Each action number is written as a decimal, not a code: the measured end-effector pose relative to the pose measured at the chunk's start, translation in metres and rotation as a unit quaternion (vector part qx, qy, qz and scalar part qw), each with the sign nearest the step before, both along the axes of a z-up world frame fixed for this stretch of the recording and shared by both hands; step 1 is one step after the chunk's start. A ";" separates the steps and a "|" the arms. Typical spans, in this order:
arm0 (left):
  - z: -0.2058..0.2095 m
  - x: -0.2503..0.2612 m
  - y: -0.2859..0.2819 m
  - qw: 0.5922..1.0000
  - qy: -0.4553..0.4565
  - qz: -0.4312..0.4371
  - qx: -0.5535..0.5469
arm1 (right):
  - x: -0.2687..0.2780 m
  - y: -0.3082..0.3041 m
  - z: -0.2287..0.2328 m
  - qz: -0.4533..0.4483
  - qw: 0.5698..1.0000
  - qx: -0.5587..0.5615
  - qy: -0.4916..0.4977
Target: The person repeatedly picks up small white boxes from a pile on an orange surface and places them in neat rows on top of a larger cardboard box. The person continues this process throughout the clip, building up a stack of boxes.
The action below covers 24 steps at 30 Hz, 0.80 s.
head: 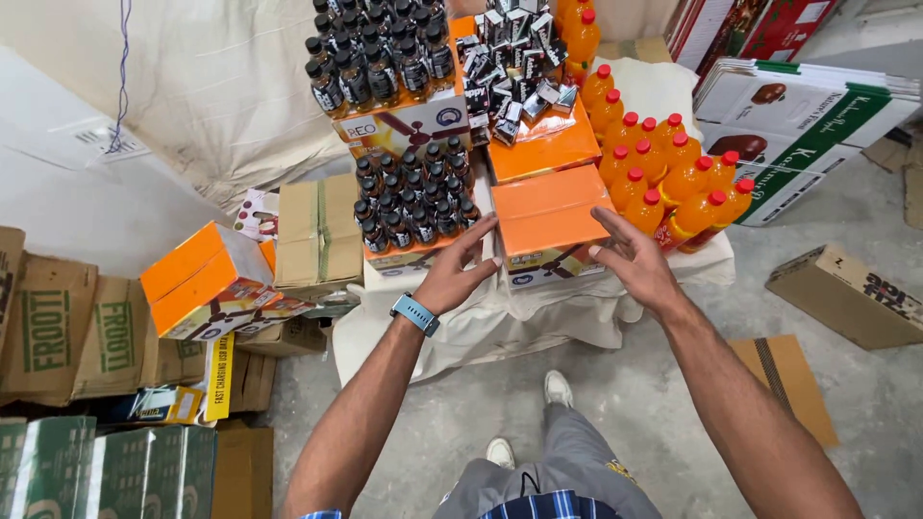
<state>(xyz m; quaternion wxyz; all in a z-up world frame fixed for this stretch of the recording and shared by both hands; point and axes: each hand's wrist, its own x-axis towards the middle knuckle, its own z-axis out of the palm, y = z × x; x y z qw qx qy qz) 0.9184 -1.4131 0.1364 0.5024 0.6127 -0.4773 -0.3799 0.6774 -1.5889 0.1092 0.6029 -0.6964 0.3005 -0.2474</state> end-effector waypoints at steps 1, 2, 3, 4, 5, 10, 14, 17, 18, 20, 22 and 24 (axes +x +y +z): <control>-0.010 0.005 -0.013 1.000 0.002 0.000 0.003 | 0.005 -0.012 -0.005 0.000 1.000 0.003 0.002; -0.020 0.010 -0.026 1.000 0.011 0.001 0.011 | 0.009 -0.025 -0.010 -0.001 1.000 0.003 0.001; -0.030 0.016 -0.041 1.000 0.021 0.004 0.019 | 0.016 -0.039 -0.015 0.001 1.000 0.001 0.000; -0.035 0.017 -0.051 1.000 0.023 0.006 0.020 | 0.020 -0.054 -0.023 0.003 1.000 0.003 0.001; -0.038 0.019 -0.064 0.999 0.042 0.015 0.024 | 0.026 -0.072 -0.031 0.005 1.000 0.009 0.012; -0.065 0.033 -0.128 0.994 0.077 0.060 0.049 | 0.064 -0.150 -0.038 0.037 0.998 0.028 0.047; -0.090 0.047 -0.187 0.985 0.104 0.111 0.077 | 0.100 -0.218 -0.054 0.076 0.995 0.028 0.064; -0.110 0.056 -0.219 0.975 0.120 0.164 0.092 | 0.125 -0.253 -0.072 0.101 0.991 0.048 0.072; -0.115 0.059 -0.229 0.969 0.129 0.188 0.094 | 0.133 -0.262 -0.076 0.110 0.989 0.057 0.078; -0.129 0.067 -0.246 0.964 0.137 0.205 0.105 | 0.152 -0.276 -0.080 0.110 0.989 0.067 0.078; -0.139 0.071 -0.258 0.957 0.148 0.219 0.117 | 0.166 -0.288 -0.096 0.108 0.988 0.078 0.082; -0.144 0.078 -0.272 0.953 0.151 0.230 0.124 | 0.184 -0.302 -0.121 0.103 0.988 0.084 0.082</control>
